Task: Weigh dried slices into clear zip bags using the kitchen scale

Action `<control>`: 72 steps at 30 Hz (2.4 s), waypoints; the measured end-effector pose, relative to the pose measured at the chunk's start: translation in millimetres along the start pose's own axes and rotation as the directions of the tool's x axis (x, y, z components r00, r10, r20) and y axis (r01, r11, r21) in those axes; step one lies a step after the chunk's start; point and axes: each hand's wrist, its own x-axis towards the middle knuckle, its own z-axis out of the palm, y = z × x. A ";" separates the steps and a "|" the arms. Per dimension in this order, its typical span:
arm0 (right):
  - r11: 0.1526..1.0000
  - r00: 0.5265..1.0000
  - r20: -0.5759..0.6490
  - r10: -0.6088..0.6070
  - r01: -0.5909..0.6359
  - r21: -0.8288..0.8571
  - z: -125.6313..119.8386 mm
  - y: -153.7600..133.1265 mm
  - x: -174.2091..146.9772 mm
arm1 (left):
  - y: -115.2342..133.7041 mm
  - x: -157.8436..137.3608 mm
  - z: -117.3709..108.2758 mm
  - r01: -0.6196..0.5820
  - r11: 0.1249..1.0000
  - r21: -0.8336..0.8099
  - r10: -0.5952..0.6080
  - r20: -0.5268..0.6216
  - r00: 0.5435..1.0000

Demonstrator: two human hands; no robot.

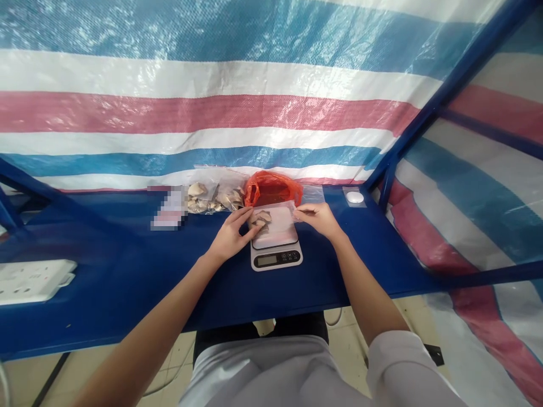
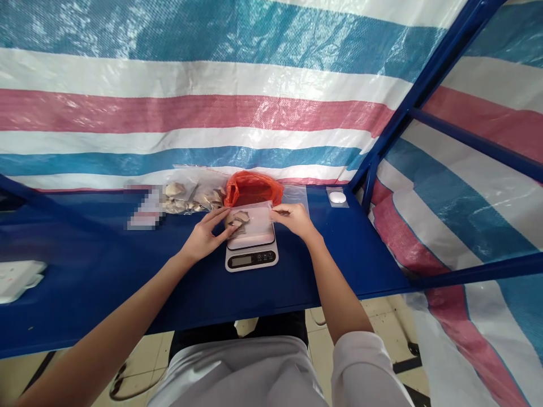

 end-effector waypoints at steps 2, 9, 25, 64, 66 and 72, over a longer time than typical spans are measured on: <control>0.999 0.999 -0.017 0.036 -0.035 0.016 -3.8 5.0 -4.7 | 1.7 -1.1 0.2 0.009 1.000 0.005 -0.009 0.008 1.000; 0.997 0.997 -0.030 0.074 -0.074 0.011 -13.4 13.3 -14.0 | 2.9 9.3 7.3 -0.027 1.000 0.004 0.026 0.059 0.998; 0.670 0.992 0.026 -0.120 0.100 -0.736 -24.4 40.1 -35.7 | -23.1 -24.4 -9.8 -0.010 0.914 0.405 -0.016 0.060 0.998; 0.605 0.998 0.060 -0.007 0.052 -0.794 -12.0 51.4 -47.2 | -17.7 -31.6 -6.2 0.078 0.850 0.521 -0.157 0.108 0.982; 0.610 0.998 0.055 -0.015 0.053 -0.791 -11.4 52.1 -47.4 | -18.6 -31.8 -6.1 0.077 0.859 0.506 -0.148 0.101 0.984; 0.667 0.997 0.039 -0.067 0.074 -0.741 -15.5 51.2 -46.7 | -15.6 -31.8 -9.1 0.078 0.872 0.484 -0.126 0.067 0.990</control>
